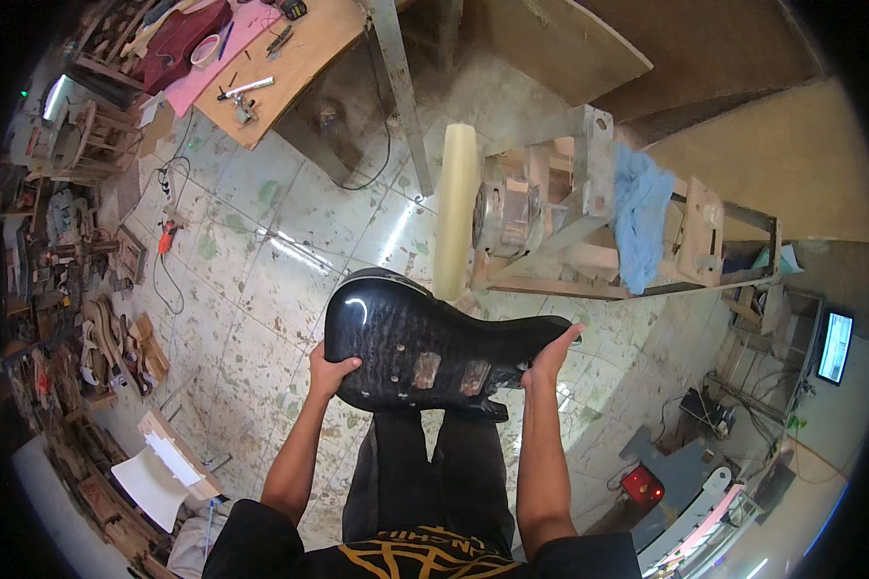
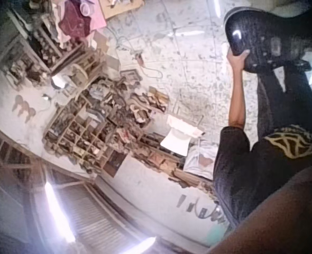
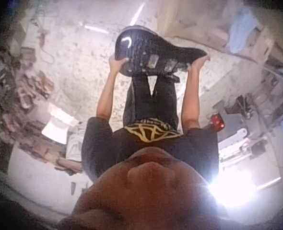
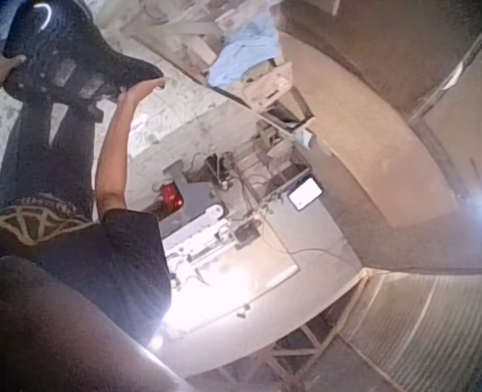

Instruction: The person polishes a guitar body using a stationary buffing wheel, turning and tilting the body by hand to apply the wheel to the front, back, and sides.

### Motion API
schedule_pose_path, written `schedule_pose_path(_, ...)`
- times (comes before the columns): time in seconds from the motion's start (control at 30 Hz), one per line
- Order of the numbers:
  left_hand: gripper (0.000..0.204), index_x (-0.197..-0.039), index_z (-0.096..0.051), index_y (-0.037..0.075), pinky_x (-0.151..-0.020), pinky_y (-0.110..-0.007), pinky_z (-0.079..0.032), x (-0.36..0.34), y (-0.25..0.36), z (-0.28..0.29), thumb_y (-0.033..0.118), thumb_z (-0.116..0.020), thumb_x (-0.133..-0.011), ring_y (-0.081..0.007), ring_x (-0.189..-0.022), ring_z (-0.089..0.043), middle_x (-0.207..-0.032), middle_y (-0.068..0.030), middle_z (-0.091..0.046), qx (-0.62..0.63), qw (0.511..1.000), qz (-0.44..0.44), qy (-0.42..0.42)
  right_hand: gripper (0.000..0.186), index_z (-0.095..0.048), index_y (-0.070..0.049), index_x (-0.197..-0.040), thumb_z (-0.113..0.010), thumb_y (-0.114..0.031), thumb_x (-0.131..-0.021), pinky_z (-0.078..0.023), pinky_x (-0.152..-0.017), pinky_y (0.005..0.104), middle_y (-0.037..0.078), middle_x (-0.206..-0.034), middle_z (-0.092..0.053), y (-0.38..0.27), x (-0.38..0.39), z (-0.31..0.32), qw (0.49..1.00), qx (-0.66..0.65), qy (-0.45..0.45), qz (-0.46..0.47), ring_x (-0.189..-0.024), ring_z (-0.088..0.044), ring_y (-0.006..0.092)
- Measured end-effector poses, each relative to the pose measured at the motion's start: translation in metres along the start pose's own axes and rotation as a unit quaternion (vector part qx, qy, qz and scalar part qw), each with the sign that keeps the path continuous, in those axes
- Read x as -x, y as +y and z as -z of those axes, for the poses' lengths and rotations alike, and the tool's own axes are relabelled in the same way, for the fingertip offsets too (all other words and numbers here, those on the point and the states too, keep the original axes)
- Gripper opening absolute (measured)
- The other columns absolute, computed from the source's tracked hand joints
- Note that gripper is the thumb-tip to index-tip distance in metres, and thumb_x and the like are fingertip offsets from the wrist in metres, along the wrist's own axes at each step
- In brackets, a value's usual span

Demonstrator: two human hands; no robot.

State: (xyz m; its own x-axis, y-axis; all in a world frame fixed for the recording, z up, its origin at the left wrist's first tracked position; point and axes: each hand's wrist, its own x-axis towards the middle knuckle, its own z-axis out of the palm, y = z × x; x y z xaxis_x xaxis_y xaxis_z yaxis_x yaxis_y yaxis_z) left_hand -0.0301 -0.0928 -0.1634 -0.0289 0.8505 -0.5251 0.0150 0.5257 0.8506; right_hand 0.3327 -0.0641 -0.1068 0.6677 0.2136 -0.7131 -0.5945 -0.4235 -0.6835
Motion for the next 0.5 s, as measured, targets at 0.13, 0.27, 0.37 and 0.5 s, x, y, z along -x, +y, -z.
schedule_pose_path(0.13, 0.066, -0.115, -0.058, -0.002, -0.084, -0.03, -0.048, 0.003, 0.002, -0.005, 0.021, -0.088, -0.061, -0.0146, -0.09, -0.061, -0.099, -0.0061, -0.066, 0.026, 0.999, -0.041, 0.006, 0.064, -0.057, -0.014, -0.08, -0.044, -0.076, -0.083, -0.039, -0.051, 0.0262, 0.001, -0.061, -0.054, 0.002, -0.021, 0.038, 0.994, 0.051, -0.094, 0.0, -0.055, -0.051, 0.01)
schedule_pose_path(0.27, 0.066, -0.116, -0.056, -0.001, -0.085, -0.03, -0.048, 0.005, -0.012, -0.002, 0.028, -0.087, -0.065, -0.0139, -0.091, -0.06, -0.098, -0.0046, -0.065, 0.03, 0.999, -0.036, -0.007, 0.051, -0.046, -0.024, -0.064, -0.057, -0.071, -0.08, -0.015, -0.04, 0.0255, -0.009, -0.046, -0.029, -0.003, -0.009, 0.049, 0.979, 0.12, -0.164, 0.023, -0.038, -0.022, 0.0059)
schedule_pose_path(0.37, 0.066, -0.116, -0.057, 0.0, -0.085, -0.03, -0.047, 0.007, -0.009, -0.007, 0.037, -0.084, -0.069, -0.014, -0.094, -0.06, -0.101, -0.0055, -0.065, 0.075, 0.997, -0.019, -0.03, 0.047, -0.053, -0.016, -0.084, -0.059, -0.063, -0.083, -0.032, -0.056, 0.0283, -0.004, -0.065, -0.044, -0.008, 0.006, 0.05, 0.983, 0.111, -0.147, 0.004, -0.057, -0.04, 0.0094)
schedule_pose_path(0.5, 0.059, -0.108, -0.063, -0.001, -0.079, -0.029, -0.049, 0.003, -0.004, -0.022, 0.042, -0.081, -0.072, -0.0139, -0.086, -0.062, -0.096, -0.0065, -0.068, 0.01, 1.0, 0.026, -0.001, 0.058, -0.057, -0.003, -0.112, -0.06, -0.055, -0.086, -0.05, -0.084, 0.0367, 0.009, -0.1, -0.063, 0.001, -0.003, 0.054, 0.989, 0.056, -0.126, 0.053, -0.091, -0.062, 0.0204)
